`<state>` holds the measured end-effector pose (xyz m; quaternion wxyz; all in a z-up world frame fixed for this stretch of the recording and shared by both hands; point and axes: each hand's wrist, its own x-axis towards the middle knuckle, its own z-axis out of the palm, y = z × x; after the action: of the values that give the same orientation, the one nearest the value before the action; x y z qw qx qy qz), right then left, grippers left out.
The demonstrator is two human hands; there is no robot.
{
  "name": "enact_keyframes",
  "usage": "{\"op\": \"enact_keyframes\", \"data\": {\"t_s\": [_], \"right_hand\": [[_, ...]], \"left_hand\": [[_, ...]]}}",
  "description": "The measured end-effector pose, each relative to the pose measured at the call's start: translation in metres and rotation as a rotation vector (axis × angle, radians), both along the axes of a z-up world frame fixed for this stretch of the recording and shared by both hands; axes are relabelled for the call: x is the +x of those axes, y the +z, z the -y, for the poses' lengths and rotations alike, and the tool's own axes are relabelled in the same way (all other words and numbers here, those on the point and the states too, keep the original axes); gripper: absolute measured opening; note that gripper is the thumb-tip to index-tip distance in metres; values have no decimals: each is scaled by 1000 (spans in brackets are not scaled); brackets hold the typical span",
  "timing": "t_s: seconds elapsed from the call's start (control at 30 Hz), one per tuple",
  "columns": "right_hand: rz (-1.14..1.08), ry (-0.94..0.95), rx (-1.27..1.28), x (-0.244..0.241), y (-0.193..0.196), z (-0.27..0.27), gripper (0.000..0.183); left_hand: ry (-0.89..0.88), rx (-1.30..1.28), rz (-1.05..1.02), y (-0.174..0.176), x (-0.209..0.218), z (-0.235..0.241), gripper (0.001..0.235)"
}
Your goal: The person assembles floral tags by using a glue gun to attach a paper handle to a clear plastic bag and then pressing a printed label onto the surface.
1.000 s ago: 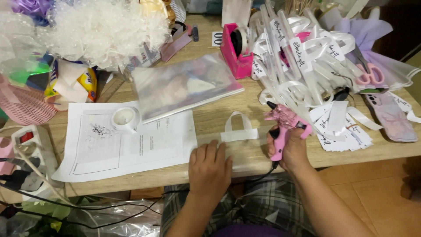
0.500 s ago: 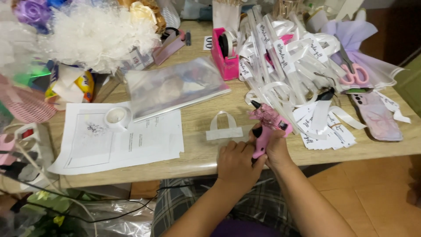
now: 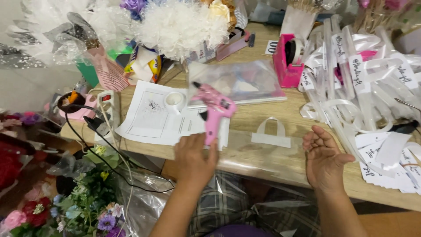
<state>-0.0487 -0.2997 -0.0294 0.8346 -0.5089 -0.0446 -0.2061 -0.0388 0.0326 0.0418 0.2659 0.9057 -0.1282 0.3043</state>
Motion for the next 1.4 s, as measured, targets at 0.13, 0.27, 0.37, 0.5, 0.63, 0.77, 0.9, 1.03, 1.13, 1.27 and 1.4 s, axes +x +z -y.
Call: {"op": "enact_keyframes", "data": {"t_s": [0.13,0.27,0.37,0.5,0.63,0.77,0.9,1.03,1.13,1.27,1.4], "right_hand": [[14,26,0,2,-8,4,116],[16,23,-51,1,-10,4,116],[24,23,-58,3,-12,4,114],[32,20,-19,3,-9,3,110],[26,-27,-31,0,-1,-3,103],[8,-35,-5,0,4,-7,100],[-2,-39,-12,2,7,-10,99],[-51,-132,-54,10,-13,-6,103],[-48,-133,-61,11,-17,-4,102],[-35,-140,-106,10,-15,-8,98],[13,-226,-150,11,-21,-11,79]], "left_hand": [[287,170,-260,6,5,-83,39],[455,396,-381,-7,13,-139,46],[499,520,-310,-23,19,-159,43],[607,617,-246,-28,29,-159,43],[654,641,143,-35,35,-135,20],[300,333,85,-7,33,-58,27],[-258,-61,-209,6,30,20,38],[-333,-312,-291,11,37,65,29],[-353,-489,-483,5,44,75,38],[-332,-558,-625,0,50,73,43],[-324,-601,-666,7,47,71,44]]}}
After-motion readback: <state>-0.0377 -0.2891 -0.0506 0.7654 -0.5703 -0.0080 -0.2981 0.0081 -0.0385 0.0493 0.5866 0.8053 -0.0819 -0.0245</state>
